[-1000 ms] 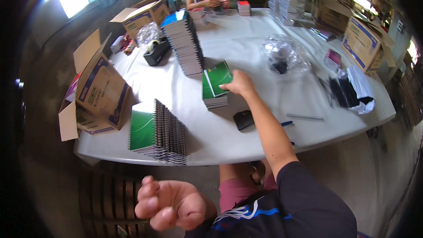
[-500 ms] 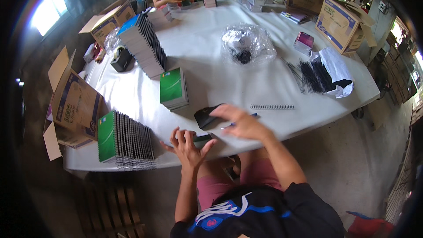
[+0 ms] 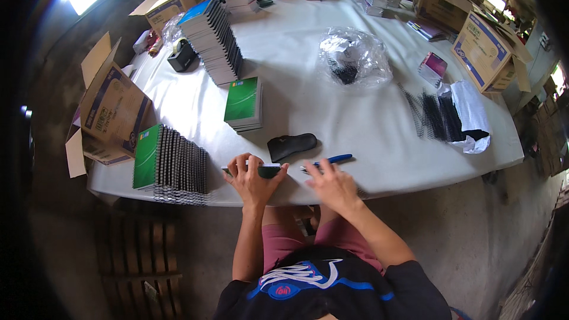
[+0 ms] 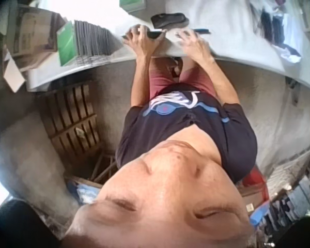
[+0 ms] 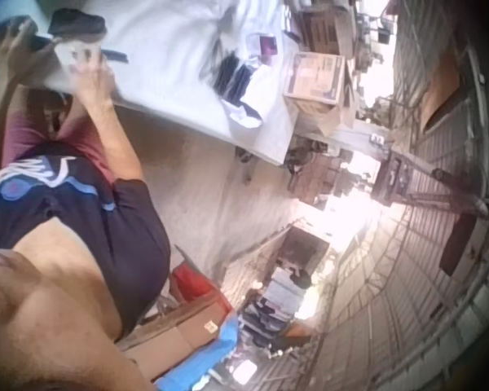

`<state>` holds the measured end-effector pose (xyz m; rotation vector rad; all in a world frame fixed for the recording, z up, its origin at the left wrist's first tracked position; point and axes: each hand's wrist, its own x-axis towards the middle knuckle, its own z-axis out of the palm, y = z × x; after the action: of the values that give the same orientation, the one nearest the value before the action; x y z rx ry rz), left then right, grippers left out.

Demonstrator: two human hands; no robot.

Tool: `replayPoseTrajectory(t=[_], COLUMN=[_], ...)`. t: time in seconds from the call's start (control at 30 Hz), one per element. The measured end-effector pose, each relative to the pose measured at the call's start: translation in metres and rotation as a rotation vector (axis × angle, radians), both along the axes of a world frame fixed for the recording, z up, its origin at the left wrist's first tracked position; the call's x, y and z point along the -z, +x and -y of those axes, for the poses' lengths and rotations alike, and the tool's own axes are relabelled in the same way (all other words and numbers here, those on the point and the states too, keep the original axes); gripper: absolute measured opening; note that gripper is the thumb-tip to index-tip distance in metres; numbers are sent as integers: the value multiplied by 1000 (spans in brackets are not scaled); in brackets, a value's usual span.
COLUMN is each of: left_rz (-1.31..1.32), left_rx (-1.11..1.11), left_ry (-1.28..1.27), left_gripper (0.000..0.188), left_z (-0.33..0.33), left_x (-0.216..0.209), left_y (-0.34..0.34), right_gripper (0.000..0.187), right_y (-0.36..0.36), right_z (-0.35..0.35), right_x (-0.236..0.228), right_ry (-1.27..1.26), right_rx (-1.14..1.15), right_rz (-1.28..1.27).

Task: The person inserts a metal spiral through the punched edges of green notebooks by hand and uses a pair of pliers to cut and finish the wire ends. They stack the completed notebooks on the table and organize more materials from nearby boxes.

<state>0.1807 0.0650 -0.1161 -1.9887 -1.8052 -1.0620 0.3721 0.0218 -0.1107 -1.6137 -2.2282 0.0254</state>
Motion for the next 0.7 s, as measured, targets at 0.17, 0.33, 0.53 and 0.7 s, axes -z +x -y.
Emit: replayPoseTrajectory(t=[0.17,0.33,0.53,0.7], left_rz=[20,62,35,30], left_rx=[59,74,82,87], left_ry=[55,2,51,23], left_gripper=[46,49,48,48], left_z=[5,5,9,10], left_x=[-3,9,6,4], left_y=[10,21,23,21], right_gripper=[29,18,17,15], right_y=[44,23,6,13], right_z=[-22,-21,-29,-35], right_x=[1,-45,-36,-39], right_ry=[6,-225,-187,-324], right_rx=[182,-65,-178,-331], right_rz=[-85,-629,-803,-776])
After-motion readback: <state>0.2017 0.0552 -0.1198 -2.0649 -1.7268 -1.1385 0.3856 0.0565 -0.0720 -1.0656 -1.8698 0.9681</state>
